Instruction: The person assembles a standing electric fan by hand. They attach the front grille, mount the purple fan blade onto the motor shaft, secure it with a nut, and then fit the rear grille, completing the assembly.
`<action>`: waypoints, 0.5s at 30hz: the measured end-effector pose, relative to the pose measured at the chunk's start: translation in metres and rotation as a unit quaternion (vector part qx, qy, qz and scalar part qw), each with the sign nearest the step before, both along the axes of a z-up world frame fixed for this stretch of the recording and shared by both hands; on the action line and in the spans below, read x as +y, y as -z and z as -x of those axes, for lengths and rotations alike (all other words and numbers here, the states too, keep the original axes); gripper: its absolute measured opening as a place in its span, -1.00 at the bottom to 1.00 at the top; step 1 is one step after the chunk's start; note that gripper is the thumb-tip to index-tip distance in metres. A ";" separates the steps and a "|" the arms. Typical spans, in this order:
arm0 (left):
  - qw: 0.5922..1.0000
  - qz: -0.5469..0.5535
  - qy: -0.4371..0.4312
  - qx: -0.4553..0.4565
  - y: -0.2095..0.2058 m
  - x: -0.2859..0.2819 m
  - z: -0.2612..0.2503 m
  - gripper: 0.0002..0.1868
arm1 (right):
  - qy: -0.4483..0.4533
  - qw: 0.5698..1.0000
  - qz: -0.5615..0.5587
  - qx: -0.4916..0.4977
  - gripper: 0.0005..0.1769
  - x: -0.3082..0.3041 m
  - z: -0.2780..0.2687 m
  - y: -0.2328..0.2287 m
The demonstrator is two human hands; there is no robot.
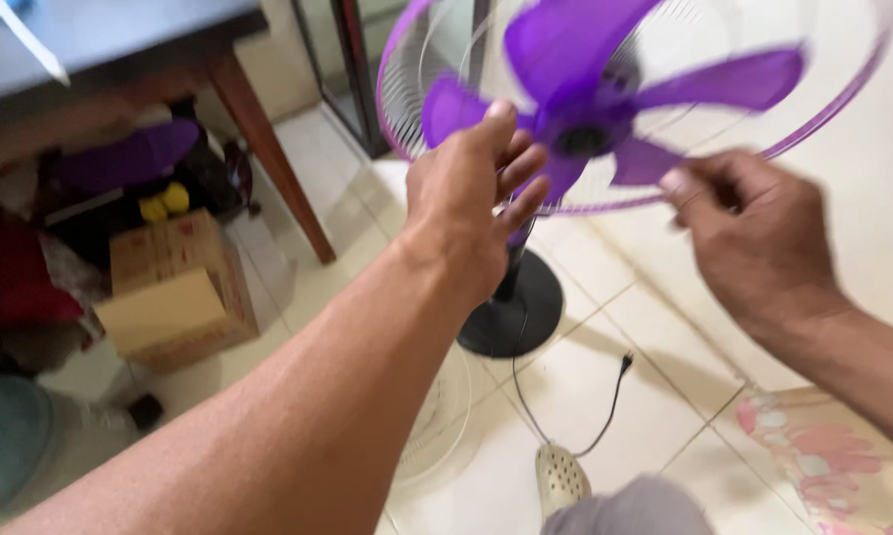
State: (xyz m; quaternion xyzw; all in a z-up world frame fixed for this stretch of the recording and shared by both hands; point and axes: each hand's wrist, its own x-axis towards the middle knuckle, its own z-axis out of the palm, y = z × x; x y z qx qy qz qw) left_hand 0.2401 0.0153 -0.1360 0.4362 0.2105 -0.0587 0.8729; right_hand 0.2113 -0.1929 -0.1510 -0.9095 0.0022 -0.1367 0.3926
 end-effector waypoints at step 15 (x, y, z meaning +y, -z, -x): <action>0.990 0.127 -0.055 0.022 -0.085 -0.069 -0.073 -0.82 | -0.187 0.941 0.254 -0.120 -0.77 -0.035 -0.110 -0.127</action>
